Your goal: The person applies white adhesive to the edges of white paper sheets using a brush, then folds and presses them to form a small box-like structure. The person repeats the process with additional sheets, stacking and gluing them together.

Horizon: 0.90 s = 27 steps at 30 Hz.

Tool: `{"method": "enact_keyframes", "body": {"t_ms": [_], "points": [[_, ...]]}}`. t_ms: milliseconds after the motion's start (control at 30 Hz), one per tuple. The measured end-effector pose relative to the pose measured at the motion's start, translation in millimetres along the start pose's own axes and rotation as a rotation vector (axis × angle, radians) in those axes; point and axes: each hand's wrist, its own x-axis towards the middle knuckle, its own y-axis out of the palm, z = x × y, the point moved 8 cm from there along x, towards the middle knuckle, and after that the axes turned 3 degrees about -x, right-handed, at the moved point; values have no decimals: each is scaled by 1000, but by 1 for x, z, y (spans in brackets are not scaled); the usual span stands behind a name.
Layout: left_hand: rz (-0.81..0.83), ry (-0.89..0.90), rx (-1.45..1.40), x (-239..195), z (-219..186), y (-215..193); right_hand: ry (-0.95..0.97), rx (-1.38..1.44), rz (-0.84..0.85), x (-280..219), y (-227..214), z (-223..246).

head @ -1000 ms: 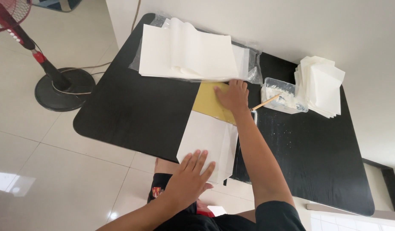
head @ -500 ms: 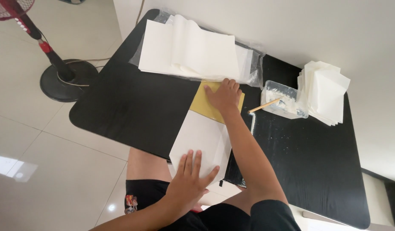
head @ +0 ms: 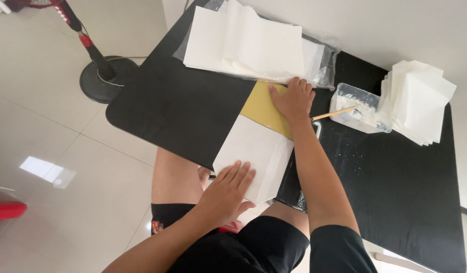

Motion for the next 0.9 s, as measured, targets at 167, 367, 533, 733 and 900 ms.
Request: {"method": "enact_keyframes", "body": {"t_ms": [167,367,533,733,900], "points": [[44,-7,-117,-4,16,2,14,-3,-67,0,-10,-4],[-28,-1,-123,-6,13,0,-44,-35,-93,1,-18,-1],[-107,-29,-118,-3,-13,-5,-90,-52,-71,-9,-20,18],[-143,-79,-98,-7,-25,-3,-224,47,-493,-50,-68,47],[-185,-63,-150,-14,-15,-22,-415,144,-618,-118,-120,78]]}}
